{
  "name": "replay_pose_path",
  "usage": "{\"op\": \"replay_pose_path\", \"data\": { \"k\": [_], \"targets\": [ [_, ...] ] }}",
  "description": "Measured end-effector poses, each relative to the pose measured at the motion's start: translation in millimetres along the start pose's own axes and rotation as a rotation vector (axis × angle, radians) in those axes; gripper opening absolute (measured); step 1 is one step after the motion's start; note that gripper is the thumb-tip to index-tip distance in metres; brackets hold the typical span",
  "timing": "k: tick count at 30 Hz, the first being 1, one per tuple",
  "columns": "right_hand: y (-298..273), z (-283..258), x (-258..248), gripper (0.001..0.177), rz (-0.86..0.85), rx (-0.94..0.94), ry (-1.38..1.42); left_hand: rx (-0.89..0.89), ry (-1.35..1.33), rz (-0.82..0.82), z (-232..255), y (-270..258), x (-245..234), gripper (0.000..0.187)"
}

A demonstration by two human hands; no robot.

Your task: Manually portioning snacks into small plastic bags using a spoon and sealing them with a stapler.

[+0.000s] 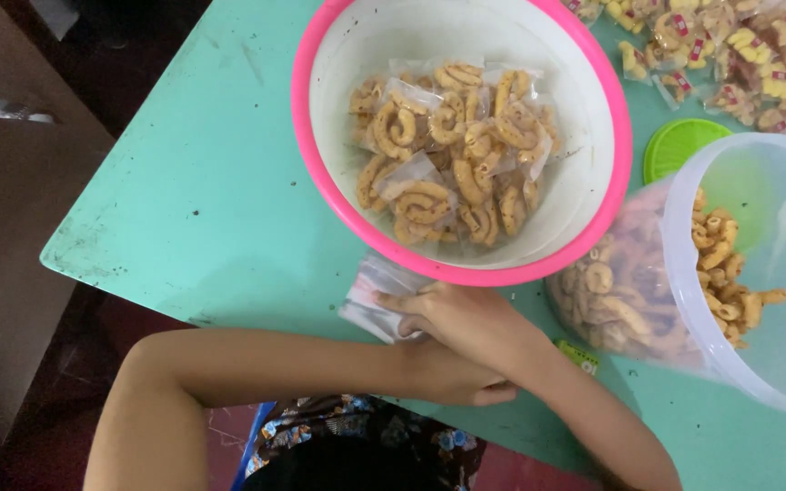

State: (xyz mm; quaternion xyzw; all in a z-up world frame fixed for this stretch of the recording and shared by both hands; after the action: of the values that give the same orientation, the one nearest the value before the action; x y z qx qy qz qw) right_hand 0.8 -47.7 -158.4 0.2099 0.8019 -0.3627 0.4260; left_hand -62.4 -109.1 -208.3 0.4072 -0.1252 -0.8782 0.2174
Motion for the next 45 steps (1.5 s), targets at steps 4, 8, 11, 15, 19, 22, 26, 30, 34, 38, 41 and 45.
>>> {"op": "replay_pose_path", "data": {
  "k": [4,8,11,15,19,22,26,30,34,38,41,45],
  "targets": [
    [0,-7,-9,0.04,0.01,-0.018,0.047,-0.009,-0.002,0.011,6,2,-9,0.037],
    [3,-1,4,0.063,0.121,-0.16,-0.245,-0.091,-0.039,-0.075,-1,0,-7,0.02],
    [-2,-15,-4,0.061,0.188,-0.25,-0.42,0.004,-0.077,-0.008,-4,-1,-3,0.038],
    [-11,-21,-13,0.072,0.285,-0.245,-0.455,-0.12,-0.073,-0.082,-15,-5,7,0.059],
    [-21,-24,-13,0.072,0.271,-0.166,-0.426,0.068,0.125,-0.054,-25,-6,13,0.054],
    [-28,-29,-24,0.03,0.456,-0.121,-0.462,0.126,0.227,-0.045,-17,7,3,0.048],
    [-30,-28,-13,0.065,0.377,-0.192,-0.462,0.209,0.358,-0.018,-5,29,-28,0.04],
    [-66,-42,-42,0.045,0.666,-0.236,-0.457,0.276,0.476,0.018,14,55,-59,0.033],
    [-111,-68,-104,0.037,0.869,-0.219,-0.442,0.315,0.56,0.068,46,67,-88,0.027],
    [-148,-59,-145,0.035,1.068,-0.098,-0.292,0.331,0.638,0.113,74,76,-116,0.025],
    [-181,-47,-169,0.029,1.252,-0.011,-0.091,0.357,0.713,0.153,95,89,-146,0.027],
    [-226,-21,-184,0.015,1.478,0.016,0.055,0.144,0.428,0.009,102,103,-185,0.021]
  ]
}}
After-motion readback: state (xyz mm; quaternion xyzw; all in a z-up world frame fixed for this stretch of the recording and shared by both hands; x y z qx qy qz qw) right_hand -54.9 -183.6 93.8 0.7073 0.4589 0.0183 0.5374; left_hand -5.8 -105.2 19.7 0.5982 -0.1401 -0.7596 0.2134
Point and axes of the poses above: each hand's wrist, its own y-axis towards the middle knuckle, its own x-axis out of the palm, z = x × y, the point moved 8 cm from there along y, towards the middle knuckle, and after that the axes turned 7 degrees about x, right-handed, at the moved point
